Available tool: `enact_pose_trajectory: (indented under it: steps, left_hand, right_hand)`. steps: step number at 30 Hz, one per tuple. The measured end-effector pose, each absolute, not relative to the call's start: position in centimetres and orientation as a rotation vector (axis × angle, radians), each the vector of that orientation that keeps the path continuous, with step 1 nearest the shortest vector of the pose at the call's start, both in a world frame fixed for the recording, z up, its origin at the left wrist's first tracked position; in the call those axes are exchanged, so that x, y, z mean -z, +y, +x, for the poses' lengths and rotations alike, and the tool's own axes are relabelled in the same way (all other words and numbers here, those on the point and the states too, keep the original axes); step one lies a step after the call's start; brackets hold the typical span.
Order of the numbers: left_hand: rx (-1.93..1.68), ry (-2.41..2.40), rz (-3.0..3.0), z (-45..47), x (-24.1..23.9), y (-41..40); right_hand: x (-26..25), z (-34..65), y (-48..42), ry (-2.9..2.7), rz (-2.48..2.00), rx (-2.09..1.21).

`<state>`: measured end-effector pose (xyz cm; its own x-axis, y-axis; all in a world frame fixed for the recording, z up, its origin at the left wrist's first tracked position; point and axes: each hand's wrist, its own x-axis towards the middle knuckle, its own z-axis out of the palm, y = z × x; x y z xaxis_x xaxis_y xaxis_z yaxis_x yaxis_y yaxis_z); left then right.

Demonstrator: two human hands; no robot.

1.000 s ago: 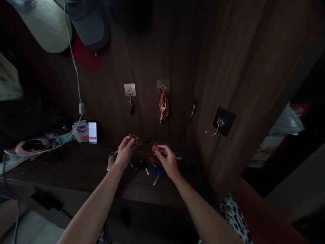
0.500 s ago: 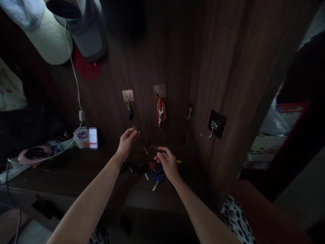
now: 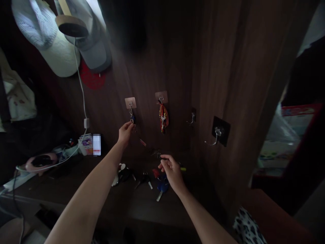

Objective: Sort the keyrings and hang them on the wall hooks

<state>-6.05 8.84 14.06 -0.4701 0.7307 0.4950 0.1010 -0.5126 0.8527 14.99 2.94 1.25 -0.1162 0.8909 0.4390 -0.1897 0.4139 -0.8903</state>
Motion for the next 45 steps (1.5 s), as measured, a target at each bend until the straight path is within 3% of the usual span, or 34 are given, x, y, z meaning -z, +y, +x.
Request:
enact_pose_trajectory:
  steps: [18, 34, 45]
  left_hand:
    - [-2.176, 1.507, 1.258, -7.6, -19.1, 13.1]
    - [-2.070, 1.332, 1.073, -8.0, -15.8, 12.8]
    - [-1.879, 1.245, 1.058, -7.8, -10.9, 9.7]
  right_hand:
    - [-1.4, 15.0, 2.7, -1.421, -0.712, -1.023]
    - [-0.9, 14.9, 3.0, -1.432, -0.711, -1.017]
    - [-0.9, 14.8, 3.0, -1.411, -0.728, -1.047]
